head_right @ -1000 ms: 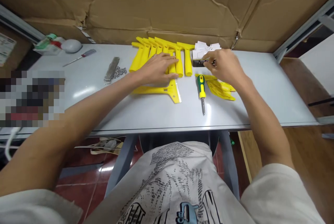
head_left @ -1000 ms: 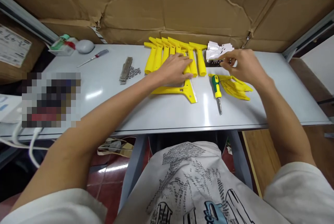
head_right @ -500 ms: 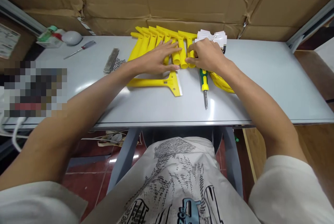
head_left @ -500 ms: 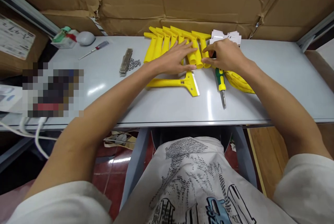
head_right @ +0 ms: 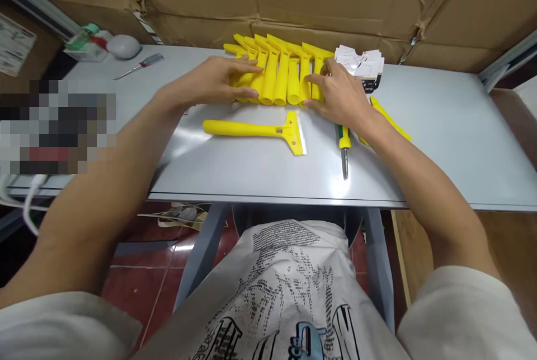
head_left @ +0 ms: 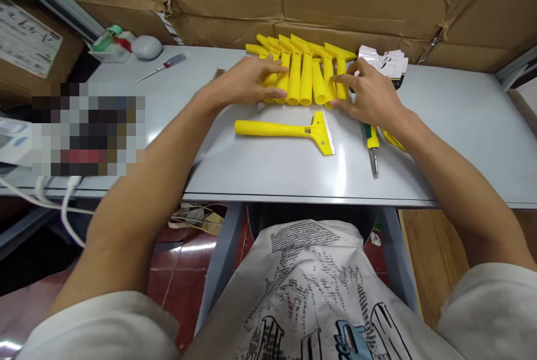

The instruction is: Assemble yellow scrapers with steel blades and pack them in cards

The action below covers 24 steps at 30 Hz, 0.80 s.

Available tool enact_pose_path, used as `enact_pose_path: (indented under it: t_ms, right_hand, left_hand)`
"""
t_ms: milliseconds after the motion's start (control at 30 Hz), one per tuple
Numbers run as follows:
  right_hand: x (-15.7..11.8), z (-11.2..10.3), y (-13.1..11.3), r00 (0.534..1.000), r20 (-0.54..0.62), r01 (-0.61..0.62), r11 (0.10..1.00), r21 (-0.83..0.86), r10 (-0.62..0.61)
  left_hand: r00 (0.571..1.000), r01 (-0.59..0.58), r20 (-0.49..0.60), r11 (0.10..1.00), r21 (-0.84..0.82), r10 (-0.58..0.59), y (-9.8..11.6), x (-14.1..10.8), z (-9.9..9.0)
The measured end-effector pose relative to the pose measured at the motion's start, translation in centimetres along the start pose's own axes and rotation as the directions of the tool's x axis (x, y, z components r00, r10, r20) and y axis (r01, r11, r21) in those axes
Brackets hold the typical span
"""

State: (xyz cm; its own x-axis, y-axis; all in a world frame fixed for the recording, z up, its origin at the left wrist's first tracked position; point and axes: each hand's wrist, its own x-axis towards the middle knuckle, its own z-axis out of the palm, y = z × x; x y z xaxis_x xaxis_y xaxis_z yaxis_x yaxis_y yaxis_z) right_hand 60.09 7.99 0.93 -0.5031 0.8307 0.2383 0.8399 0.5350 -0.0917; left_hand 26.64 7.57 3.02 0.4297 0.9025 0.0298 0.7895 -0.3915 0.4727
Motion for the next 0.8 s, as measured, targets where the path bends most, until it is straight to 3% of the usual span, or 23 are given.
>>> enact_pose_path:
  t_ms: [100,200,233,333,400,533,600,700,800]
  right_hand:
    - [-0.6,-0.7,-0.1,0.999,-0.028,0.046,0.998,0.044,-0.045]
    - [-1.9,-2.3,0.3,0.987,-0.148,0.071,0.991,0.11,-0.054]
    - [-2.4,-2.8,0.5,0.979,-0.199,0.078,0.988,0.135,-0.05]
    - [-3.3,-3.6,1.4,0.948,-0.314,0.112,0.971,0.21,-0.042]
    - [-3.5,-3.5,1.9,0.938,-0.343,0.138,0.961,0.239,-0.05]
    - [-3.5,-2.9,1.9,0.945,-0.321,0.154,0.952,0.264,-0.064]
    - [-3.6,-2.8,1.5,0.95,-0.307,0.145,0.947,0.285,-0.053]
    - [-3.8,-2.8,1.0,0.953,-0.3,0.127,0.958,0.256,-0.047]
    - [-3.8,-2.6,0.9,0.96,-0.279,0.112,0.959,0.261,-0.037]
  left_hand:
    - [0.99,-0.064,-0.131,0.995,-0.072,0.054,-1.7,-0.3,-1.7]
    - [0.912,-0.121,-0.399,0.992,-0.041,0.095,-6.2,-1.7,-5.2]
    - [0.901,-0.103,-0.425,0.995,-0.019,0.085,-7.9,-2.3,-6.3]
    - [0.948,-0.085,-0.293,0.986,0.14,0.123,-12.2,-3.4,-8.2]
    - [0.969,-0.122,-0.189,0.972,0.2,0.161,-13.2,-3.4,-8.0]
    - [0.997,-0.073,-0.014,0.974,0.216,0.078,-12.2,-2.3,-6.2]
    - [0.995,-0.096,0.04,0.97,0.222,0.089,-11.3,-2.0,-5.5]
    - [0.99,-0.144,0.032,0.956,0.256,0.14,-9.6,-2.2,-5.2]
    - [1.0,-0.012,0.015,0.94,0.34,0.007,-7.7,-2.6,-5.2]
